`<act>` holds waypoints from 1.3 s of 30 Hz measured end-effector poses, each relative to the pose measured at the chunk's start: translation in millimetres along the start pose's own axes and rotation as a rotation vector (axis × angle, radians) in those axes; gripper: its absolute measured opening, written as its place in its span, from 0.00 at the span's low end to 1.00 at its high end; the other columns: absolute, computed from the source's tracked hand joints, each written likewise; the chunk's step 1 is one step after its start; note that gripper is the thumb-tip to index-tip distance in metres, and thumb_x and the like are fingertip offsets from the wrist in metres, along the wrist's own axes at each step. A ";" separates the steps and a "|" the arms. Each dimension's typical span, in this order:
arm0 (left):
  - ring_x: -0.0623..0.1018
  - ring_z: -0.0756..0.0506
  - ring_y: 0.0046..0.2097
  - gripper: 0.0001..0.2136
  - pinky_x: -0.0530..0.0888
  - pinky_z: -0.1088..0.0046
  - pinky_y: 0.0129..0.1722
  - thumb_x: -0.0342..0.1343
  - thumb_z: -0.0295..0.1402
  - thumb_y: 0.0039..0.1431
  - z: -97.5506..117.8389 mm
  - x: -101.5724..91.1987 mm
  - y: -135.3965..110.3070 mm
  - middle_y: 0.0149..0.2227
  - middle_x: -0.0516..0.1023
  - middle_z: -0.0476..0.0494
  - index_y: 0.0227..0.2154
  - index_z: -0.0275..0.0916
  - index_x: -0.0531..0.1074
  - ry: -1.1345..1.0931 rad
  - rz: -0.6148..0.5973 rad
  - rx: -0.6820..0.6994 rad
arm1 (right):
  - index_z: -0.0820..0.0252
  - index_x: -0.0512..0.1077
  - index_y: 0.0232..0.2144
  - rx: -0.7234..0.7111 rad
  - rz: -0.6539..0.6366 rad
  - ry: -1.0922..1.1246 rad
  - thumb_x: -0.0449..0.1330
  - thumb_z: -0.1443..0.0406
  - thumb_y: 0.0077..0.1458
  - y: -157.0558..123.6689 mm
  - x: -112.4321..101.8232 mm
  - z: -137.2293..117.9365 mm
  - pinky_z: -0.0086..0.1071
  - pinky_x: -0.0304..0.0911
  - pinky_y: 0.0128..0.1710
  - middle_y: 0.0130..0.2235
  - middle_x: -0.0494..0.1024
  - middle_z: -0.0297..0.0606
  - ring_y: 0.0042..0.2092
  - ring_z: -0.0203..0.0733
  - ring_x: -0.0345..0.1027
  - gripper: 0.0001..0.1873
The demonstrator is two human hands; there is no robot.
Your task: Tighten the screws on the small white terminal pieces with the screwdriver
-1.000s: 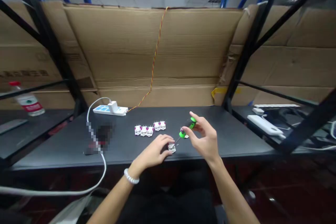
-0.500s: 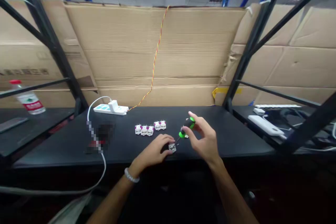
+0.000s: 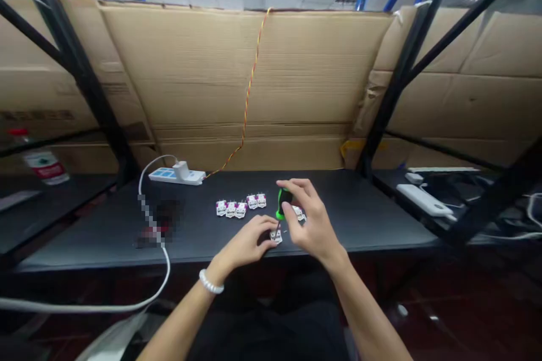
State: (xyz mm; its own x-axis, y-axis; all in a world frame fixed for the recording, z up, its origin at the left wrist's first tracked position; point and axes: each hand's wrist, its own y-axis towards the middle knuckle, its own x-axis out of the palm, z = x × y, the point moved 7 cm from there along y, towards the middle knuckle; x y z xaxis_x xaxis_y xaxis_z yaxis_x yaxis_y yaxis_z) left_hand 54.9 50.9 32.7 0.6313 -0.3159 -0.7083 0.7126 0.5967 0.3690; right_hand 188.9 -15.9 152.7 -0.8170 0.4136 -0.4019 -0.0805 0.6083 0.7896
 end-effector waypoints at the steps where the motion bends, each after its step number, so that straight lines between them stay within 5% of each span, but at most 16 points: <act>1: 0.76 0.38 0.59 0.12 0.73 0.55 0.64 0.64 0.29 0.65 0.3 -0.3 0.0 0.57 0.79 0.39 0.50 0.41 0.78 0.003 0.001 0.000 | 0.51 0.74 0.60 -0.016 0.002 -0.005 0.58 0.70 0.64 1.1 0.9 -2.1 0.40 0.77 0.48 0.51 0.74 0.44 0.49 0.45 0.76 0.23; 6: 0.75 0.37 0.60 0.14 0.71 0.54 0.66 0.65 0.29 0.64 -0.8 -0.8 -1.1 0.57 0.79 0.39 0.52 0.42 0.78 0.027 0.022 0.001 | 0.51 0.82 0.47 -0.041 0.167 -0.041 0.70 0.62 0.60 5.8 -7.3 -3.7 0.37 0.76 0.41 0.42 0.76 0.38 0.39 0.41 0.74 0.13; 12: 0.76 0.38 0.59 0.14 0.72 0.55 0.65 0.66 0.29 0.63 -3.9 0.4 -1.8 0.57 0.79 0.40 0.51 0.42 0.79 0.013 0.032 0.000 | 0.52 0.73 0.62 -0.024 -0.034 0.025 0.55 0.70 0.67 10.6 1.9 -3.6 0.44 0.73 0.59 0.54 0.80 0.44 0.56 0.48 0.76 0.24; 18: 0.76 0.38 0.59 0.15 0.72 0.56 0.66 0.66 0.27 0.62 -0.3 -0.9 -0.3 0.57 0.79 0.40 0.52 0.42 0.79 0.004 0.020 -0.005 | 0.52 0.81 0.50 0.030 0.117 -0.001 0.70 0.62 0.59 9.5 -4.8 10.2 0.40 0.77 0.46 0.46 0.77 0.41 0.43 0.45 0.76 0.16; 23: 0.76 0.38 0.59 0.15 0.72 0.56 0.65 0.65 0.27 0.63 -1.1 -0.7 -1.0 0.57 0.79 0.40 0.52 0.42 0.79 -0.013 0.026 -0.016 | 0.51 0.73 0.63 0.016 -0.029 0.062 0.56 0.69 0.68 12.2 1.0 11.7 0.47 0.71 0.60 0.56 0.79 0.44 0.57 0.48 0.75 0.23; 28: 0.76 0.38 0.60 0.16 0.71 0.55 0.66 0.66 0.27 0.61 -3.5 0.1 -1.3 0.57 0.79 0.40 0.52 0.42 0.79 -0.011 0.032 -0.017 | 0.52 0.81 0.50 0.038 0.086 0.016 0.70 0.61 0.60 13.0 -7.0 12.9 0.42 0.76 0.48 0.48 0.77 0.42 0.48 0.47 0.76 0.15; 33: 0.76 0.38 0.61 0.15 0.71 0.56 0.66 0.66 0.27 0.63 -6.0 1.4 -1.4 0.58 0.78 0.39 0.52 0.41 0.79 -0.015 0.030 -0.011 | 0.51 0.73 0.62 0.018 -0.001 0.086 0.55 0.68 0.69 12.1 1.5 11.9 0.47 0.71 0.60 0.56 0.79 0.44 0.58 0.48 0.74 0.22; 39: 0.76 0.39 0.61 0.16 0.71 0.56 0.67 0.66 0.26 0.62 -4.3 0.9 -0.6 0.58 0.79 0.40 0.53 0.42 0.79 -0.018 0.030 -0.001 | 0.51 0.82 0.47 0.028 0.138 0.018 0.68 0.62 0.62 11.9 -6.3 9.8 0.43 0.76 0.48 0.47 0.76 0.41 0.47 0.46 0.75 0.11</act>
State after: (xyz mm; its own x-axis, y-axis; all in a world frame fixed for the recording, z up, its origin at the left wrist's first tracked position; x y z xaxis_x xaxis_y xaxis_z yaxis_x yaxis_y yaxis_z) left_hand 53.7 53.5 29.2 0.6575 -0.3113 -0.6861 0.6933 0.6066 0.3891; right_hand 198.7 -4.6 160.1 -0.8294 0.4824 -0.2817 0.0490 0.5651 0.8235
